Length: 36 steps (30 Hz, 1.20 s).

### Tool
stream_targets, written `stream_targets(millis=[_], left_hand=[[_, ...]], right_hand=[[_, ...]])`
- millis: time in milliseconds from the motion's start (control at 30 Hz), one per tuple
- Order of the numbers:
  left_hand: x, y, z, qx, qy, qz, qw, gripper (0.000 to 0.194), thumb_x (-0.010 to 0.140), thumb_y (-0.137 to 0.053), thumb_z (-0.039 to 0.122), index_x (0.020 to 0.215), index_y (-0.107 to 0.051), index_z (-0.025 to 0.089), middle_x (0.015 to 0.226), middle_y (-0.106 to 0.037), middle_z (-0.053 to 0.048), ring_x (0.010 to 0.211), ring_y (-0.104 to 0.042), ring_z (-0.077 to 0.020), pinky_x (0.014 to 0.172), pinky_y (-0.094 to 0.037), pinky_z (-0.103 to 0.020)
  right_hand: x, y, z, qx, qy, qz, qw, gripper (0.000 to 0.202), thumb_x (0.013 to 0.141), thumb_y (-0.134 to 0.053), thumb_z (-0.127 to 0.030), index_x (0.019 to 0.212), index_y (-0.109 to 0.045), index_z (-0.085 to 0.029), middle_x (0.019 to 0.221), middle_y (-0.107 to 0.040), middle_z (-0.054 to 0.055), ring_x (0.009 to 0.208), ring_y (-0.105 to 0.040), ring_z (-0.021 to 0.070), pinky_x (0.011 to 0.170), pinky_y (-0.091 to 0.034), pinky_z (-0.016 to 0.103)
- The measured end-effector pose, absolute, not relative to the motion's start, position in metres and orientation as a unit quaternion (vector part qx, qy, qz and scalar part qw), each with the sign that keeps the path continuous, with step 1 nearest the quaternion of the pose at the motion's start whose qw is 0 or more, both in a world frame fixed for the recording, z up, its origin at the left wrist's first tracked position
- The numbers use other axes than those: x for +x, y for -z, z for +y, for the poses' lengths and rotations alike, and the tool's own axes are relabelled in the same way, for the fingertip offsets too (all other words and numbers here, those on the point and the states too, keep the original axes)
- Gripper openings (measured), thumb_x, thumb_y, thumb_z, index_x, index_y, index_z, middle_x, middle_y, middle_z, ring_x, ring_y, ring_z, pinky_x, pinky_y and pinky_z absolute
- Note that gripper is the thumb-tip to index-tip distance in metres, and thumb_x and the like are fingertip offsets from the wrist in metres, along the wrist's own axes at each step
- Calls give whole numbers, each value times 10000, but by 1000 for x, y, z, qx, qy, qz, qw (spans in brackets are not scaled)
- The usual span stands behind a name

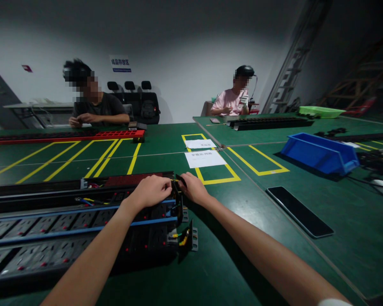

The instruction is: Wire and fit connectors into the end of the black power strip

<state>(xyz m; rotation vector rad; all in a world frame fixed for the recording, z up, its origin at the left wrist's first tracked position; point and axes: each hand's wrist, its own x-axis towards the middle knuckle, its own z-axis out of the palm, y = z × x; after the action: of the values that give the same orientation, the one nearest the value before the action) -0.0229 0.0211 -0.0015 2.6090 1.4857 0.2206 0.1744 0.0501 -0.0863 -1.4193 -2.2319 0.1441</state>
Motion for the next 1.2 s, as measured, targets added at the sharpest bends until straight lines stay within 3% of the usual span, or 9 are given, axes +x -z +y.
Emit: stream_targets(millis=[600,1200], left_hand=[[-23,2,22,862,-65,499,67,219,888,-516,352,820,-693,242,793,-716,-24,700,-619,-188,599,-316,-287],[-22,1,21,858,-67,503,73,215,883,-528,346,823,-699,231,790,-706,-32,695,-615,-183,627,-353,-287]], right_hand=[[175,88,50,-513,-42,-822,245,157,1038,-458,-262,961,-577,-194,939,-606,45,782,-566,166,673,-338,277],[175,88,50,-512,-47,-820,252,155,1033,-466,-266,963,-583,-193,941,-604,47,791,-565,171,682,-344,281]])
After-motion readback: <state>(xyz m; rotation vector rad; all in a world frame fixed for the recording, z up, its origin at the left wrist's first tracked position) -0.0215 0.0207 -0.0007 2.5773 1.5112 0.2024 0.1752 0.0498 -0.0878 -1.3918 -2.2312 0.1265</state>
